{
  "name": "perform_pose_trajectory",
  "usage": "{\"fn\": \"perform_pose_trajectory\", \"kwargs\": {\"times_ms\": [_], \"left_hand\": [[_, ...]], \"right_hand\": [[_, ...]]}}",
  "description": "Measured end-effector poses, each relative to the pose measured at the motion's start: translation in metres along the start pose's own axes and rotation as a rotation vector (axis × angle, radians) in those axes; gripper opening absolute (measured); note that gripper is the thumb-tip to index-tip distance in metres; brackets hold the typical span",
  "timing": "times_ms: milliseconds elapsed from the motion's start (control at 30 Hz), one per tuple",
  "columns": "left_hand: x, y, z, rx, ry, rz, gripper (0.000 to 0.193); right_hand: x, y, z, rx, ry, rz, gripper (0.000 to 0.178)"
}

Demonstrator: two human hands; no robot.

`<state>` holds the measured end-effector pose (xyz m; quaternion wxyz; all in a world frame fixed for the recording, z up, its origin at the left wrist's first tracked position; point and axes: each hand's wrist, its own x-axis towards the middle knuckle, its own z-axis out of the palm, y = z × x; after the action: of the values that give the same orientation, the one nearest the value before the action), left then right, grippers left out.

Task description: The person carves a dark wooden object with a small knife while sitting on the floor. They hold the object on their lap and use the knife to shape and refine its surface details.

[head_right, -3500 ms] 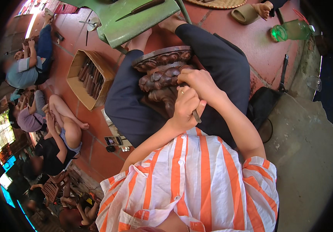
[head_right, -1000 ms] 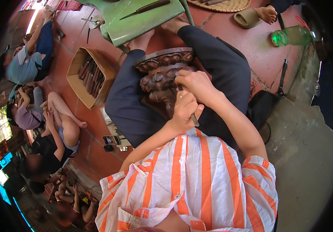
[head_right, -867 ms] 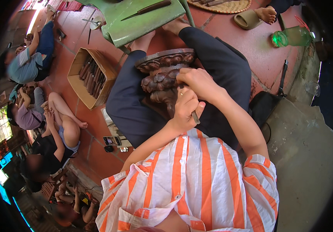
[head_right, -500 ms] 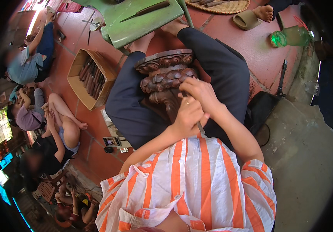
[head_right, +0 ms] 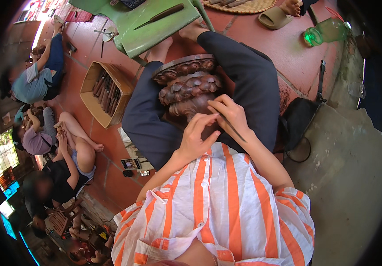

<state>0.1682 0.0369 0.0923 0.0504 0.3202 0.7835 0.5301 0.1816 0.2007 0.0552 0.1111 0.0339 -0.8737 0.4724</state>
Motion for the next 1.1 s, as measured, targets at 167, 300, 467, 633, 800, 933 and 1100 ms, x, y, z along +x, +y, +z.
{"fn": "perform_pose_trajectory", "kwargs": {"times_ms": [167, 300, 467, 633, 800, 933, 1100], "left_hand": [[0.004, 0.011, 0.004, -0.091, -0.056, -0.091, 0.046], [0.006, 0.005, 0.013, -0.07, -0.024, -0.156, 0.027], [0.009, -0.002, 0.022, -0.055, 0.073, -0.135, 0.017], [0.005, 0.006, 0.025, -0.066, 0.06, -0.102, 0.018], [0.008, 0.003, 0.024, -0.104, 0.051, -0.158, 0.019], [0.005, 0.007, 0.026, -0.096, 0.011, -0.135, 0.021], [0.005, 0.004, 0.027, -0.088, 0.035, -0.12, 0.026]], "right_hand": [[0.025, 0.009, 0.029, -0.156, 0.106, -0.129, 0.022], [0.031, 0.012, 0.033, -0.183, 0.071, -0.107, 0.021], [0.04, 0.004, 0.029, -0.203, 0.004, -0.032, 0.017], [0.044, 0.005, 0.013, -0.17, -0.153, -0.023, 0.015], [0.054, 0.003, 0.013, -0.175, -0.168, -0.015, 0.013], [0.053, 0.009, 0.007, -0.171, -0.218, -0.045, 0.014], [0.059, 0.001, 0.004, -0.127, -0.243, 0.045, 0.017]]}}
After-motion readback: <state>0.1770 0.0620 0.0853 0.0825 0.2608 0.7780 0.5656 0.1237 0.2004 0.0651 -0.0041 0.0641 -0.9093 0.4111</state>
